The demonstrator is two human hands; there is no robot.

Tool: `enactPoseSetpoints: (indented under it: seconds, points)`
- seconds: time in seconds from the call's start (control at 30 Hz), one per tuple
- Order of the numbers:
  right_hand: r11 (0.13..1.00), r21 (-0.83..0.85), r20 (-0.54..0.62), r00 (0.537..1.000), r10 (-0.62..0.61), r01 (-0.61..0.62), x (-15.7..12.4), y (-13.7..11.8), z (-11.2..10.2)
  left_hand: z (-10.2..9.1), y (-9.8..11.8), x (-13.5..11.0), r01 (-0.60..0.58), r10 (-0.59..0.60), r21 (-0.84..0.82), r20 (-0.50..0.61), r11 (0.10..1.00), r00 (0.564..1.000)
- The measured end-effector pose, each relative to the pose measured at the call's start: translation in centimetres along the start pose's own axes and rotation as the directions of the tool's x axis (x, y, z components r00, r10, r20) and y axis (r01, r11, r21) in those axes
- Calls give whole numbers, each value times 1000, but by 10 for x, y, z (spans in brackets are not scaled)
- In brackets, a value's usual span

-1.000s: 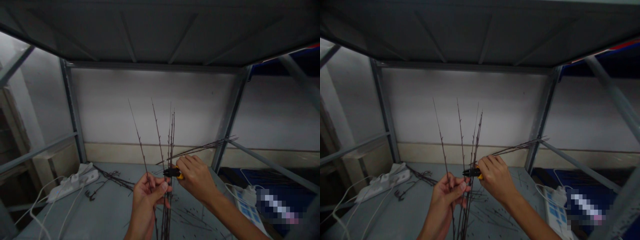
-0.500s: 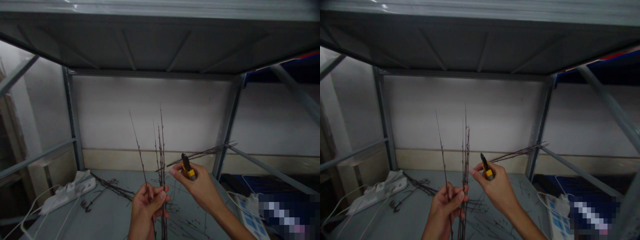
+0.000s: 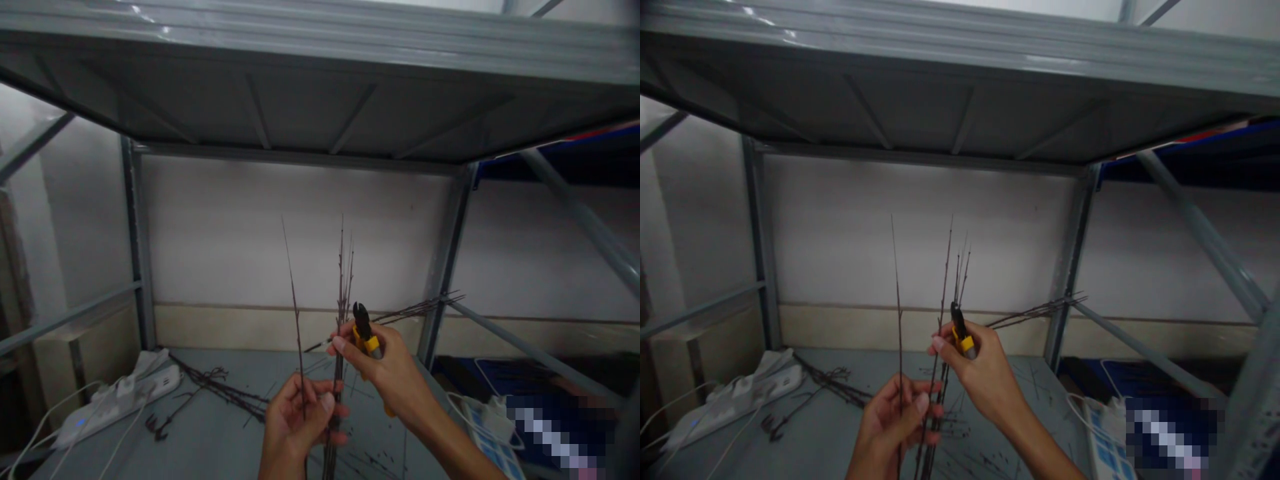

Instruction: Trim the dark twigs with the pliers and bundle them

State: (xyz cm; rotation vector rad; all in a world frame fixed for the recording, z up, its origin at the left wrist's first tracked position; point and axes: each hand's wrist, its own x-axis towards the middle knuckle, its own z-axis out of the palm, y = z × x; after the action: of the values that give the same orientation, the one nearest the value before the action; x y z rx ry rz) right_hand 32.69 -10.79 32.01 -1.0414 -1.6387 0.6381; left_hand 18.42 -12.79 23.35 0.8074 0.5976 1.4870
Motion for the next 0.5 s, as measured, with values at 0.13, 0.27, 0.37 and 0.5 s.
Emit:
enactPoseSetpoints:
  seconds: [0.13, 0.27, 0.37, 0.5]
  points:
    - [1000, 18, 20, 1000, 16, -16, -5, -1, 2, 17, 3, 7, -25, 24, -61, -18, 998, 1000]
    - [993, -112, 23, 999, -23, 26, -7, -4, -6, 26, 3, 11, -41, 40, -75, -4, 996, 999]
    - [921, -360, 3, 987, -159, 149, -4, -3, -25, 25, 2, 11, -14, 13, -71, -19, 997, 1000]
    - [486, -800, 104, 879, -465, 352, 0, -5, -53, 22, 2, 10, 18, -21, -64, -39, 998, 999]
